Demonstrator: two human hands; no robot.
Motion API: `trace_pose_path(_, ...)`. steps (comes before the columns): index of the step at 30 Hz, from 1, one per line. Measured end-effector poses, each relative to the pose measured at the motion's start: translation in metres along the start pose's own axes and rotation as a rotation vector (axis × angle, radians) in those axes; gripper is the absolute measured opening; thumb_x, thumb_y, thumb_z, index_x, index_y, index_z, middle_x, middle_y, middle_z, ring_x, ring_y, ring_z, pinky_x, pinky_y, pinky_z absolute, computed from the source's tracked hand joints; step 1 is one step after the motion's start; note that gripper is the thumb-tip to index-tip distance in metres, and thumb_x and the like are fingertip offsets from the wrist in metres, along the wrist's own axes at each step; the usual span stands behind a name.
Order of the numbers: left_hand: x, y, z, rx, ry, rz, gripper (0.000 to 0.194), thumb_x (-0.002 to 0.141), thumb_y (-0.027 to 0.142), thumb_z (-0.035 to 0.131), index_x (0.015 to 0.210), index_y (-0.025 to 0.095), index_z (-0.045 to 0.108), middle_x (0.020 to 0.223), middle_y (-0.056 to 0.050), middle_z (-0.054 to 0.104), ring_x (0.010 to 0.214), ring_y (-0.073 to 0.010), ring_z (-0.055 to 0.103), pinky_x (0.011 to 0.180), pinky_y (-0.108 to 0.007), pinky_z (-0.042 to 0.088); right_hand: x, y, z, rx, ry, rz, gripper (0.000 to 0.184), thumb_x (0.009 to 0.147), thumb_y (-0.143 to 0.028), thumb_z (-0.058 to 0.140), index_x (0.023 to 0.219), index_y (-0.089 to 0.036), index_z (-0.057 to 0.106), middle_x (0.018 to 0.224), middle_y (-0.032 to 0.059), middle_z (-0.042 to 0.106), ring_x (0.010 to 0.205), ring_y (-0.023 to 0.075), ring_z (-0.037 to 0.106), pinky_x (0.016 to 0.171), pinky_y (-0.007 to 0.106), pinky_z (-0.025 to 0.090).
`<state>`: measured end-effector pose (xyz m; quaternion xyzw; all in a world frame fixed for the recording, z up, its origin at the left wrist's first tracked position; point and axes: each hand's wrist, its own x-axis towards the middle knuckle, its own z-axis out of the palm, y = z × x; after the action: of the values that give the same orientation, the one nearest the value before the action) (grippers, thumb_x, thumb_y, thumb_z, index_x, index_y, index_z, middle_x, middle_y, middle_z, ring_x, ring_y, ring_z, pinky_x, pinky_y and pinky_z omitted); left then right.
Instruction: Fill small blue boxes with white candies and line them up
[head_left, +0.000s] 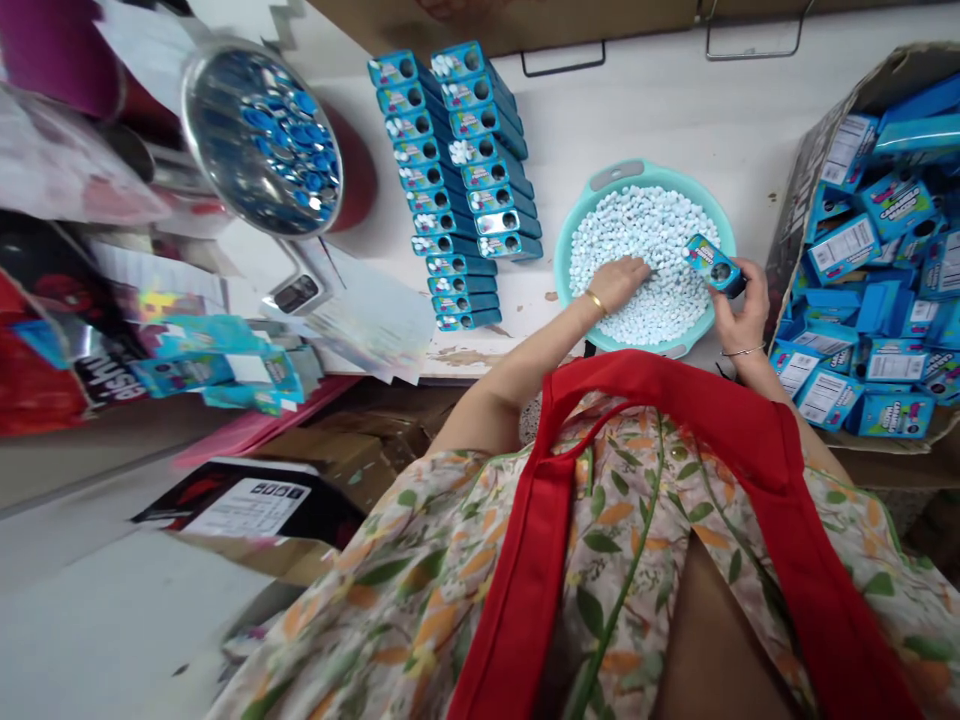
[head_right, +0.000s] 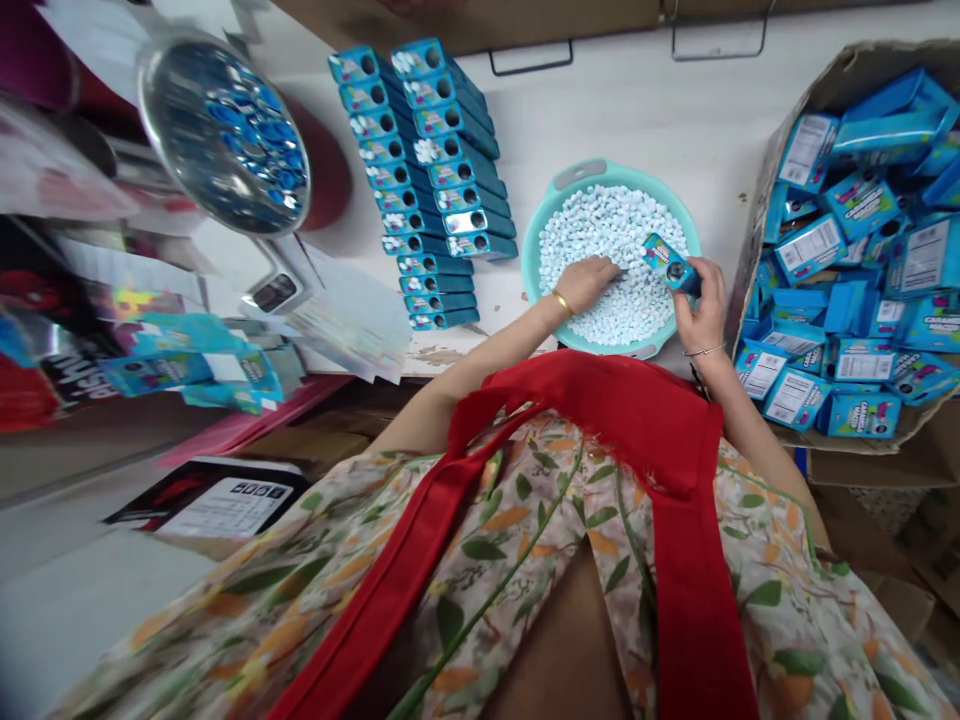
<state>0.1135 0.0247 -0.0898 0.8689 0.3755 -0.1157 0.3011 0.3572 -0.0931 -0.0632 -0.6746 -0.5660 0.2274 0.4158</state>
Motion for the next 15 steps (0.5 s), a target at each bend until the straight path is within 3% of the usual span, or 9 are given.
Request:
trace_pose_path(3,0.005,0.015,0.018,-0.168,-0.016,0.037,0.041,0.104,0.012,0.051,0.141,0.017,0.067,0.144,-0.016,0.072,0.135,-0.0292,0.065,0.109,-0.039,0.051,0.001,0.003,-0.003,-0.008,0.056,0.032,0.049,0.098,-0.059,0.067,0.137,-0.028,0.061,0.129,0.0110,0.070,0.122,0.0321,0.070,0.113,0.064,0.060)
trace_pose_path(7,-0.014,0.002,0.019,-0.368,0.027,0.077,0.036,0.104,0.022,0.058,0.138,0.014,0.066,0.138,-0.017,0.074,0.125,-0.0269,0.070,0.108,-0.037,0.052,0.000,0.007,-0.005,0.000,0.090,0.055,0.051,0.097,-0.061,0.068,0.136,-0.029,0.060,0.127,0.0090,0.069,0.119,0.0306,0.071,0.112,0.065,0.060)
trace_pose_path(10,-0.040,-0.014,-0.005,-0.431,0.107,0.172,0.035,0.106,0.037,0.062,0.133,0.014,0.067,0.130,-0.018,0.075,0.115,-0.0265,0.072,0.101,-0.037,0.053,-0.001,0.006,-0.004,-0.007,0.077,0.038,0.048,0.098,-0.056,0.067,0.137,-0.028,0.060,0.128,0.0100,0.069,0.120,0.0312,0.071,0.111,0.064,0.061)
trace_pose_path(15,-0.076,-0.013,-0.071,-0.308,0.198,0.274,0.036,0.110,0.044,0.056,0.131,0.017,0.067,0.121,-0.015,0.075,0.109,-0.0267,0.070,0.095,-0.038,0.054,-0.003,0.002,0.006,0.019,-0.027,-0.022,0.043,0.096,-0.040,0.063,0.137,-0.029,0.059,0.132,0.0116,0.070,0.127,0.0337,0.070,0.117,0.067,0.057)
